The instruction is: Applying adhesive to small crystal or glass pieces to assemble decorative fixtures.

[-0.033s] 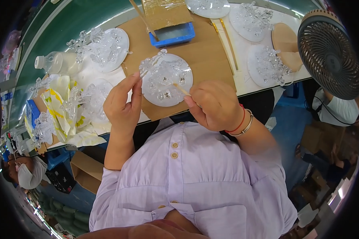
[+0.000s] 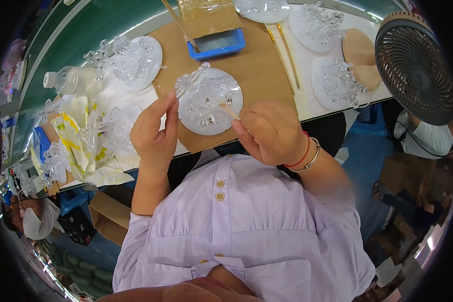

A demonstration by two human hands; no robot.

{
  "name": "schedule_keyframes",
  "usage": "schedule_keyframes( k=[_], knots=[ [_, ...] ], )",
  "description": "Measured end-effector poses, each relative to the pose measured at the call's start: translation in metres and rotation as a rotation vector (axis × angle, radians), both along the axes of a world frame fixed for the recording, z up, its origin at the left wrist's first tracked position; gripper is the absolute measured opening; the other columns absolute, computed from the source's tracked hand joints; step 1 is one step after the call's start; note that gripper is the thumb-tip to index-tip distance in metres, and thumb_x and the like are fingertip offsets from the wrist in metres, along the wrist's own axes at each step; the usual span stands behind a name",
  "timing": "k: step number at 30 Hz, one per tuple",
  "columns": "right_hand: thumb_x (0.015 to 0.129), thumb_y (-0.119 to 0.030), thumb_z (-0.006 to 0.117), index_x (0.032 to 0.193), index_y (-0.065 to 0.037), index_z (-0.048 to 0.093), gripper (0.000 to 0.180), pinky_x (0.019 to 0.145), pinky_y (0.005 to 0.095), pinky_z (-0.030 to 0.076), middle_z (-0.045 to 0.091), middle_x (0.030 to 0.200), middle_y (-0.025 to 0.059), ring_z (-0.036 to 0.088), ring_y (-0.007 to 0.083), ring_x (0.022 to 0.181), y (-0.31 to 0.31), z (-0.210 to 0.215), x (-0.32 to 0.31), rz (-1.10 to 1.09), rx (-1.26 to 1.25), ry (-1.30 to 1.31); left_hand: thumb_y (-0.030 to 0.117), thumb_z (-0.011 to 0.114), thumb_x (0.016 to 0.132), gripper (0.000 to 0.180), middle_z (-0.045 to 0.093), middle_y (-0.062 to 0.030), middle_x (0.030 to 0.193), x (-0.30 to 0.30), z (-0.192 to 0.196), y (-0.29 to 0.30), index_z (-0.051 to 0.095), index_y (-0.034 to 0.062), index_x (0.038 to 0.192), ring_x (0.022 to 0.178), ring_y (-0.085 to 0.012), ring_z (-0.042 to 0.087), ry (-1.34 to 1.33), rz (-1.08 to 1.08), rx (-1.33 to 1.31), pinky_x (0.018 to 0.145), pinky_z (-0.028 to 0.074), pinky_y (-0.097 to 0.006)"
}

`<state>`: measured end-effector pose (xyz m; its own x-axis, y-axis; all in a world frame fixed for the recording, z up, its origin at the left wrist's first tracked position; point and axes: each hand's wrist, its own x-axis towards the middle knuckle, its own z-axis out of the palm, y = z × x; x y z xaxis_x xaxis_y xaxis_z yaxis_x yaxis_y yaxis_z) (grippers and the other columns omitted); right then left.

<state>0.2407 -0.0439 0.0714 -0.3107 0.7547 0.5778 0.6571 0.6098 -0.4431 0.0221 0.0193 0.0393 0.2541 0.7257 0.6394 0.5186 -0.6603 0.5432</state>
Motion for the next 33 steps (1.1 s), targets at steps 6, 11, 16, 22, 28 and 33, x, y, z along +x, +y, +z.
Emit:
schedule_keyframes(
  k=[6, 11, 16, 22, 28, 33],
  knots=[
    [0.082, 0.004, 0.062, 0.091, -0.002, 0.049, 0.017, 0.048, 0.0334, 0.043, 0.061, 0.073, 0.0130, 0.055, 0.0265, 0.055, 0.010, 0.000, -0.002, -0.005, 0.048, -0.003, -0.006, 0.073, 0.072, 0.025, 0.070, -0.0101, 0.085, 0.002, 0.002, 0.001, 0.068, 0.0018, 0.096, 0.066, -0.0205, 0.065, 0.028, -0.013, 0.001, 0.058, 0.051, -0.028],
    [0.085, 0.002, 0.061, 0.092, 0.000, 0.049, 0.014, 0.050, 0.0341, 0.044, 0.060, 0.075, 0.0143, 0.056, 0.0284, 0.057, 0.027, 0.009, -0.002, -0.043, -0.023, 0.013, -0.006, 0.073, 0.073, 0.025, 0.070, -0.0098, 0.084, 0.002, 0.001, 0.002, 0.069, 0.0025, 0.095, 0.067, -0.0206, 0.065, 0.034, -0.007, 0.006, 0.059, 0.052, -0.028],
    [0.088, 0.000, 0.060, 0.092, 0.001, 0.049, 0.011, 0.052, 0.0346, 0.045, 0.059, 0.077, 0.0150, 0.056, 0.0295, 0.059, 0.031, 0.017, 0.000, -0.087, -0.056, -0.008, -0.006, 0.073, 0.073, 0.024, 0.070, -0.0095, 0.084, 0.001, 0.000, 0.005, 0.069, 0.0028, 0.094, 0.069, -0.0210, 0.066, 0.059, 0.009, 0.020, 0.060, 0.052, -0.028],
    [0.087, 0.001, 0.059, 0.093, 0.001, 0.048, 0.012, 0.058, 0.0344, 0.047, 0.057, 0.077, 0.0167, 0.058, 0.0312, 0.066, 0.030, 0.021, 0.006, -0.025, -0.126, -0.031, -0.006, 0.072, 0.074, 0.023, 0.070, -0.0100, 0.085, 0.001, 0.000, 0.006, 0.069, 0.0028, 0.094, 0.071, -0.0210, 0.066, 0.062, 0.002, 0.012, 0.061, 0.053, -0.028],
    [0.089, 0.001, 0.057, 0.093, 0.001, 0.047, 0.011, 0.060, 0.0342, 0.047, 0.056, 0.079, 0.0167, 0.058, 0.0307, 0.068, 0.029, 0.014, 0.026, 0.009, -0.182, -0.004, -0.006, 0.072, 0.074, 0.023, 0.070, -0.0101, 0.086, 0.001, 0.002, 0.004, 0.069, 0.0029, 0.095, 0.074, -0.0217, 0.068, 0.070, 0.014, -0.037, 0.063, 0.054, -0.028],
    [0.090, 0.001, 0.056, 0.094, 0.000, 0.047, 0.010, 0.061, 0.0333, 0.047, 0.057, 0.080, 0.0158, 0.058, 0.0297, 0.068, 0.022, 0.005, 0.039, 0.006, -0.199, 0.094, -0.005, 0.073, 0.074, 0.023, 0.070, -0.0102, 0.087, 0.002, -0.001, 0.003, 0.069, 0.0032, 0.095, 0.076, -0.0220, 0.068, 0.028, 0.026, -0.086, 0.065, 0.053, -0.028]
  ],
)
